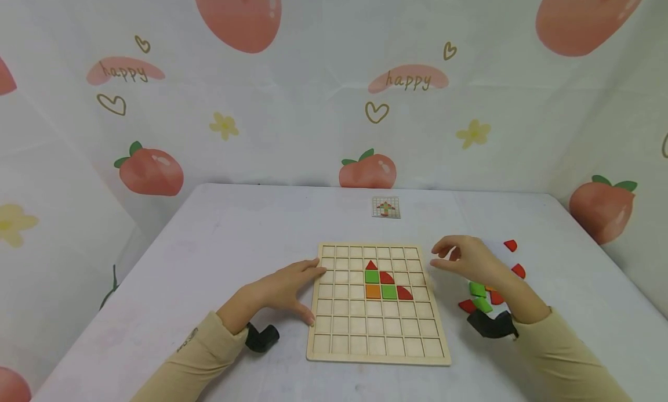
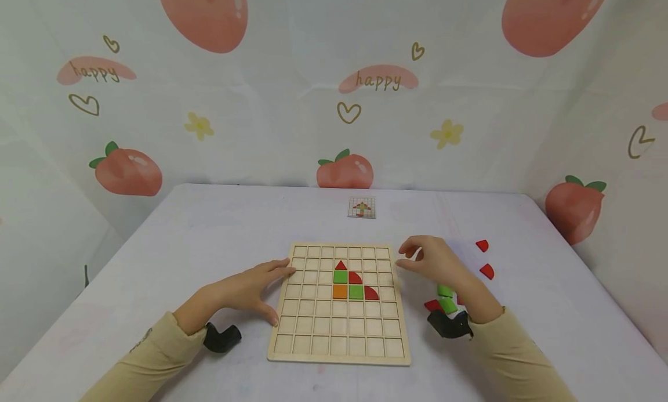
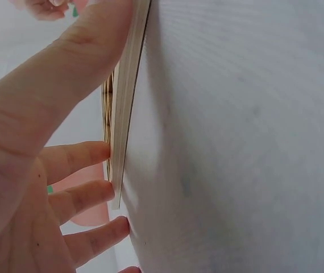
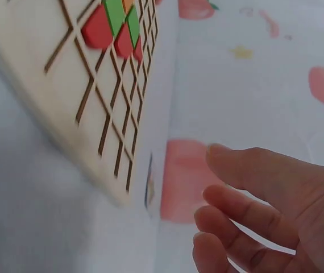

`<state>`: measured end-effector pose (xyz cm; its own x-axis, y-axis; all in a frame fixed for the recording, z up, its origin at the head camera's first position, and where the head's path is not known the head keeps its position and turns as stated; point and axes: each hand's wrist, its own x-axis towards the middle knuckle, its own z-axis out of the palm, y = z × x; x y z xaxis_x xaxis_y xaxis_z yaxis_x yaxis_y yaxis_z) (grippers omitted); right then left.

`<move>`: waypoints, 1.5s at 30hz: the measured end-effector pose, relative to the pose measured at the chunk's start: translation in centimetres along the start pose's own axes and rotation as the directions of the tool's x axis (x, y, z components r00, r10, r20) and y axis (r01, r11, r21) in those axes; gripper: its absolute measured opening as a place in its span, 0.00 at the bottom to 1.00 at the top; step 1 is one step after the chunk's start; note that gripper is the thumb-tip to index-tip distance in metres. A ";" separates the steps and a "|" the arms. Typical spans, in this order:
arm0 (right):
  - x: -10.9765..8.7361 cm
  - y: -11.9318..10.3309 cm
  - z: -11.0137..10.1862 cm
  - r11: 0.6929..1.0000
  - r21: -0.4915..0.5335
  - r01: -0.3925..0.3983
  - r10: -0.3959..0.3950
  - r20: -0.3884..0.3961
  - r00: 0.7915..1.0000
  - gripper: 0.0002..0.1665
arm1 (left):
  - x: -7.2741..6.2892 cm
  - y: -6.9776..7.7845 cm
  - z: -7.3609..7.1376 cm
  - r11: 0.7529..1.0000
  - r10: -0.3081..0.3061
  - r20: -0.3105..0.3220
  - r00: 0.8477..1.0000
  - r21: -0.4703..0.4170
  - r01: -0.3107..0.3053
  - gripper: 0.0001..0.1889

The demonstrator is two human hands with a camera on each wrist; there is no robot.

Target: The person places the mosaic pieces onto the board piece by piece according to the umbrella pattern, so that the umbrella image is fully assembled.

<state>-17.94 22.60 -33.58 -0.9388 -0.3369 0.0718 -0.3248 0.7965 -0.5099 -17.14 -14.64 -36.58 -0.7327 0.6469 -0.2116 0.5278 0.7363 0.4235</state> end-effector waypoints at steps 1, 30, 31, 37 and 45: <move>-0.2 0.3 -0.3 1.000 -0.004 -0.012 0.012 0.000 1.000 0.14 | 0.0 0.0 0.0 1.000 0.000 -0.001 1.000 0.002 0.000 0.52; -3.5 7.2 -1.7 0.999 0.022 -0.050 0.045 0.200 0.979 0.15 | 0.0 0.2 -0.1 1.000 -0.026 0.005 1.000 -0.013 0.026 0.52; -3.5 7.3 -1.6 0.998 0.021 -0.052 0.047 0.204 0.978 0.15 | 0.0 0.2 -0.1 1.000 -0.025 0.005 1.000 -0.013 0.025 0.52; -3.6 7.4 -1.3 0.998 0.019 -0.054 0.048 0.222 0.974 0.16 | 0.0 0.2 -0.2 1.000 -0.024 0.006 1.000 -0.018 0.024 0.52; -3.5 7.6 -1.0 1.000 0.011 -0.028 0.025 0.223 0.975 0.17 | 0.0 0.2 -0.2 1.000 -0.025 0.007 1.000 -0.014 0.025 0.52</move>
<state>-17.21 30.30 -36.86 -0.8973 -0.4205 -0.1339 -0.2971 0.8000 -0.5213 -17.11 -14.57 -36.37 -0.7424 0.6299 -0.2279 0.5033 0.7490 0.4309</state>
